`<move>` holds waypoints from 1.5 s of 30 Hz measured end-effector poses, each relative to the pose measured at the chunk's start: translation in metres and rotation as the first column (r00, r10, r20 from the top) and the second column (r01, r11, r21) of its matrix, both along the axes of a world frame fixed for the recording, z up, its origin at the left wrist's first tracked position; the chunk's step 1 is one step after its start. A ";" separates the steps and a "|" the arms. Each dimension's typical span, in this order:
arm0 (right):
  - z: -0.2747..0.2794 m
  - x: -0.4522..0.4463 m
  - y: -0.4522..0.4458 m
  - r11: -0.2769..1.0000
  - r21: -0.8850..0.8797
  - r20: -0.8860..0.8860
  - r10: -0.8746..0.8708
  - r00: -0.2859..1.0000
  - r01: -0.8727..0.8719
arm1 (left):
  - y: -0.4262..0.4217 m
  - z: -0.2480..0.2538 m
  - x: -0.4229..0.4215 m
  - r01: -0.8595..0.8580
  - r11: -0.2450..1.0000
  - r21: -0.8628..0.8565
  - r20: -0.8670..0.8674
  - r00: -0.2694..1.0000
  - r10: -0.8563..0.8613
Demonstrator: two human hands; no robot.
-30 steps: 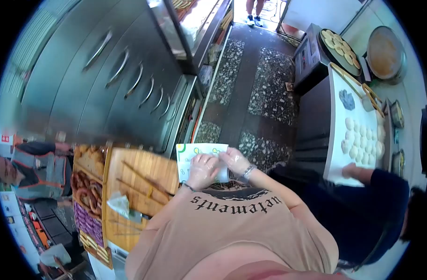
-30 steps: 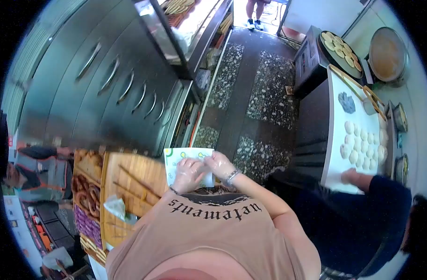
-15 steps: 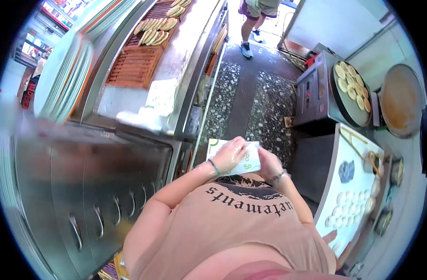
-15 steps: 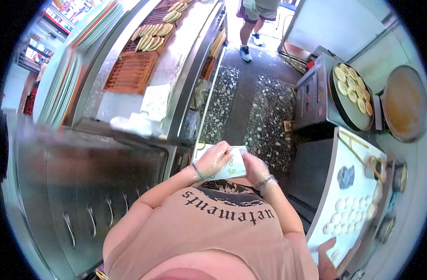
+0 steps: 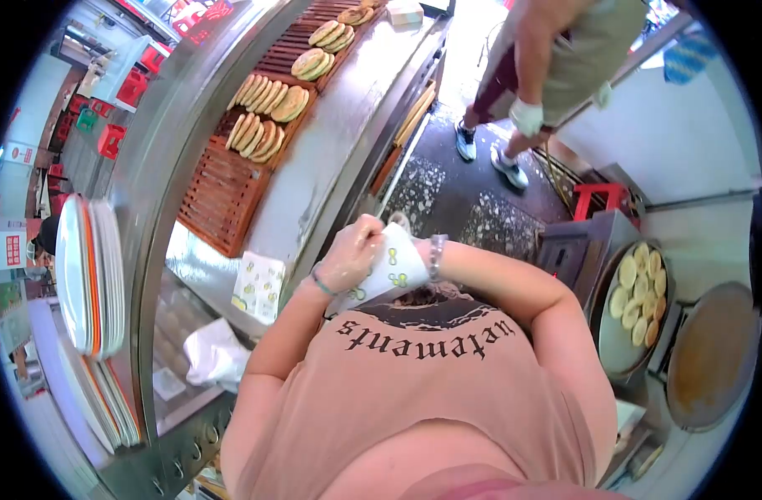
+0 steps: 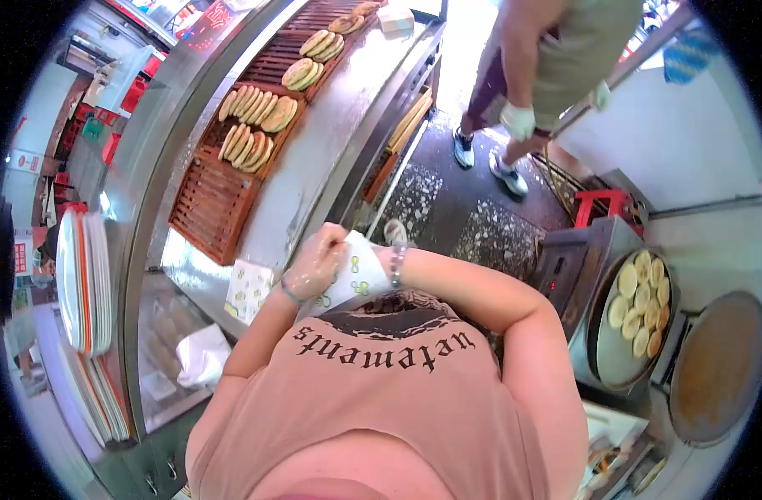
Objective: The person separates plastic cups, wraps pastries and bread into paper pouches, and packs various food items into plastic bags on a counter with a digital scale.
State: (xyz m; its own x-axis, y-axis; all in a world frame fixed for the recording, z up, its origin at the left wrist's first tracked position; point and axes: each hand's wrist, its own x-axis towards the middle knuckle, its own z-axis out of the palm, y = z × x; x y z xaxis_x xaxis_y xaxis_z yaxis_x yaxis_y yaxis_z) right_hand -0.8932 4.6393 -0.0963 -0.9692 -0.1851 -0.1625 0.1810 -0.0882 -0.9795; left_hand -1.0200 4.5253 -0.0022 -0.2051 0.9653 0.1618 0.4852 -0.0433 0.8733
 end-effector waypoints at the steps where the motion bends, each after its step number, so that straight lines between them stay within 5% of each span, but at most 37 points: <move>1: 0.010 -0.017 0.031 0.997 0.051 -0.012 0.062 0.998 -0.061 | 0.017 -0.007 -0.014 -0.059 0.998 -0.027 0.015 0.998 0.060; 5: 0.071 -0.092 0.160 0.931 0.233 -0.020 0.294 0.956 -0.281 | 0.102 -0.047 -0.072 -0.314 0.949 -0.025 0.127 0.941 0.315; 6: 0.076 -0.107 0.191 0.914 0.347 0.116 0.180 0.977 -0.210 | 0.124 -0.049 -0.080 -0.438 0.899 -0.002 0.212 0.879 0.428; 7: 0.093 -0.118 0.221 0.953 0.301 0.331 -0.122 0.936 0.018 | 0.148 -0.050 -0.091 -0.446 0.895 -0.002 0.219 0.873 0.436; 10: 0.086 -0.150 0.329 0.890 0.020 0.317 -0.438 0.841 0.456 | 0.202 -0.041 -0.114 -0.534 0.844 -0.048 0.364 0.778 0.512; 16: 0.004 -0.273 0.532 0.825 0.020 0.325 -0.539 0.777 0.565 | 0.274 -0.039 -0.134 -0.716 0.643 -0.269 0.041 0.659 0.751; 19: -0.025 -0.365 0.602 0.773 0.117 0.409 -0.610 0.679 0.623 | 0.305 -0.044 -0.132 -0.893 0.358 -0.274 0.086 0.348 0.933; 21: -0.047 -0.425 0.642 0.774 0.235 0.304 -0.633 0.712 0.588 | 0.324 -0.046 -0.121 -0.954 0.286 -0.093 -0.311 0.301 0.902; 22: -0.061 -0.455 0.659 0.763 0.336 0.222 -0.634 0.741 0.553 | 0.335 -0.050 -0.118 -0.965 0.239 -0.108 -0.309 0.261 0.914; 25: -0.087 -0.527 0.685 0.627 0.636 -0.022 -0.569 0.822 0.450 | 0.366 -0.054 -0.110 -0.975 0.222 -0.023 -0.435 0.209 0.876; 27: -0.117 -0.564 0.697 0.550 0.742 -0.082 -0.493 0.866 0.383 | 0.392 -0.025 -0.114 -0.934 0.044 -0.353 0.009 0.044 0.999; 30: -0.124 -0.591 0.694 0.533 0.785 -0.063 -0.438 0.897 0.315 | 0.396 -0.034 -0.110 -0.943 -0.042 -0.330 -0.065 -0.022 0.998; 35: -0.107 -0.611 0.684 0.608 0.772 0.019 -0.315 0.949 0.186 | 0.398 -0.042 -0.092 -0.959 -0.148 -0.240 -0.119 -0.122 0.985; 44: -0.081 -0.616 0.683 0.783 0.617 0.132 -0.197 0.971 0.075 | 0.429 -0.018 -0.096 -0.904 -0.221 -0.365 0.006 -0.240 0.971; 45: -0.066 -0.610 0.680 0.905 0.402 0.234 -0.247 0.940 0.138 | 0.432 -0.014 -0.099 -0.908 -0.213 -0.361 0.005 -0.230 0.973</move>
State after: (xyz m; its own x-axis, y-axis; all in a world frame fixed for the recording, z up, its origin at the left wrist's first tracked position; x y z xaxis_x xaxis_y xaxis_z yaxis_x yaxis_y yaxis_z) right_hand -1.5031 5.3190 -0.1624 -0.8863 0.1278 -0.4451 0.4628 0.2141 -0.8602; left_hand -1.1190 4.9571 -0.0166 -0.8858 -0.4193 -0.1989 -0.3785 0.4048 0.8324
